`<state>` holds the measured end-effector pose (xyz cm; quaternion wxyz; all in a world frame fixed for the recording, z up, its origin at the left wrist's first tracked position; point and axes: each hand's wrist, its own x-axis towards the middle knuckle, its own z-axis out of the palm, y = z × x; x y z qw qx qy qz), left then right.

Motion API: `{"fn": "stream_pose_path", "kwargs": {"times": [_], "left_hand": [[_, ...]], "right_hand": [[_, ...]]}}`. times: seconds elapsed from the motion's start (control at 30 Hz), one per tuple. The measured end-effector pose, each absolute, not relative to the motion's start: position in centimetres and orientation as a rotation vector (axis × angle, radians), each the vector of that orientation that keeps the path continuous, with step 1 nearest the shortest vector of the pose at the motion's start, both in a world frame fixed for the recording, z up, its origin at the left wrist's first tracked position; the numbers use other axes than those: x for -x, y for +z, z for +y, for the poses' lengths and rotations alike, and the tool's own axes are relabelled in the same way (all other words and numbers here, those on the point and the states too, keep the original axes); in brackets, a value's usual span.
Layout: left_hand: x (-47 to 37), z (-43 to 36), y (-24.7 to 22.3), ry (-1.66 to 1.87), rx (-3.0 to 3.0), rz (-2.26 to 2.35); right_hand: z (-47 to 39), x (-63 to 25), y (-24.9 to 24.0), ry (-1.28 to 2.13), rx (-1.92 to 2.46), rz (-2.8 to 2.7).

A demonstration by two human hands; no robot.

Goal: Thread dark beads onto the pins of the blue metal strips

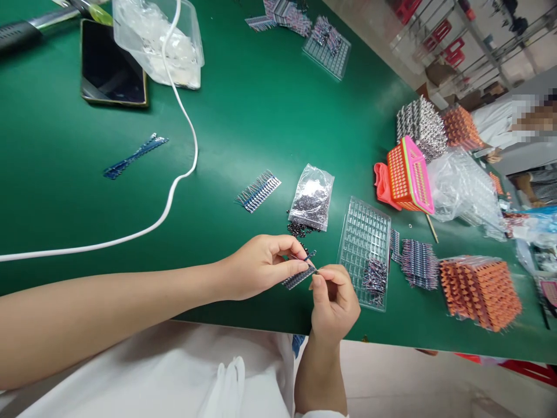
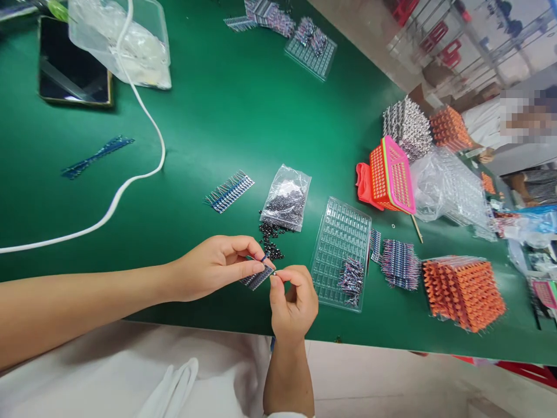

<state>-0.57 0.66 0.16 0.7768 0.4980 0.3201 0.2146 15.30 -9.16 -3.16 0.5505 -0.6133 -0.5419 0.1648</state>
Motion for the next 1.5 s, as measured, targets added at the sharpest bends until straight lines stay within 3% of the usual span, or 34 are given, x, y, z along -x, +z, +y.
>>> {"fn": "stream_pose_path", "kwargs": {"times": [0.73, 1.5], "left_hand": [[0.7, 0.6, -0.2, 0.488, -1.135, 0.650], [1.2, 1.1, -0.2, 0.425, -1.330, 0.587]], "right_hand": [[-9.2, -15.3, -3.3, 0.397, 1.502, -1.291], [-9.3, -16.5, -3.0, 0.748, 1.340, -1.252]]}}
